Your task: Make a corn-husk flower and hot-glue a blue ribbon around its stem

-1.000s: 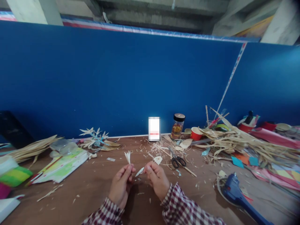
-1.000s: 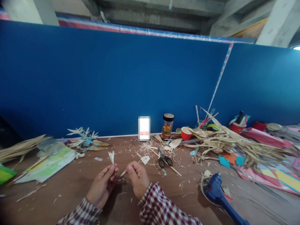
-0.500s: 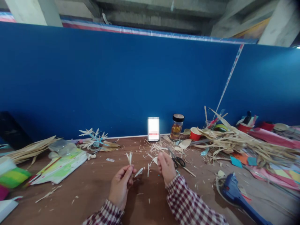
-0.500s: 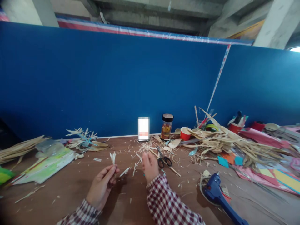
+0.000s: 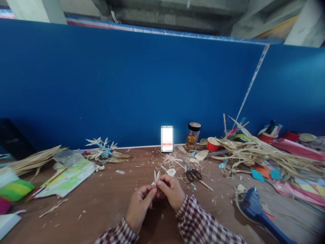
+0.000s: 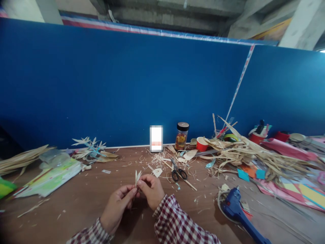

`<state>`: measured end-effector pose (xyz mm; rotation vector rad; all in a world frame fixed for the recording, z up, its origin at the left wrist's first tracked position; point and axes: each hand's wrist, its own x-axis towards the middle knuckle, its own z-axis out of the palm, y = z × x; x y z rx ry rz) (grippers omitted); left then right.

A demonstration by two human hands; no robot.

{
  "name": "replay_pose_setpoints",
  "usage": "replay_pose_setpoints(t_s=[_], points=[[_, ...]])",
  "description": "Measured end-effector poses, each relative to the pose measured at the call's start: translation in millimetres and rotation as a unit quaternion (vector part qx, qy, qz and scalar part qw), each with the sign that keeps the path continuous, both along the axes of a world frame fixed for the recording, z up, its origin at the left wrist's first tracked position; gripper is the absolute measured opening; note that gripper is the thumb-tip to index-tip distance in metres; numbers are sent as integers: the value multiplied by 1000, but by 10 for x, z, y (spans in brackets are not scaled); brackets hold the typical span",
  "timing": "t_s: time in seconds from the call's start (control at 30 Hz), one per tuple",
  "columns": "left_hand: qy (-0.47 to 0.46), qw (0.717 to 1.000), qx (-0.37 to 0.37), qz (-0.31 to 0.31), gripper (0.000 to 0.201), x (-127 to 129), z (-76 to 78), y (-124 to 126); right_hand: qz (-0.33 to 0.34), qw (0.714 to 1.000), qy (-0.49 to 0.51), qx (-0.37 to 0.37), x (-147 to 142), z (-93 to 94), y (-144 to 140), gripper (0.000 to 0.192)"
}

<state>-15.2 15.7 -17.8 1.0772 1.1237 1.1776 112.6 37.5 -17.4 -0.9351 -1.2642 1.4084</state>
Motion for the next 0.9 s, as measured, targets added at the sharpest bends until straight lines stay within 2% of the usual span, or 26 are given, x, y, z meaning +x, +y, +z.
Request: replay_pose_setpoints(t_s=[0.17,0.5,0.67,0.9], points=[[2,1000,0,-16,24,-9,-19,5,43,998,43,-28,4,-26,12,26],[-21,1000,-2,-9,24,-16,-8,10,62,995,64,-38,18,-44,36,32],[-49,998,-26,-27,23,-23,-21,11,95,992,75,-45,30,-41,23,29],[-25,999,-9,-28,23,-32,-57,26,91,990,89,-55,33,-50,20,29]])
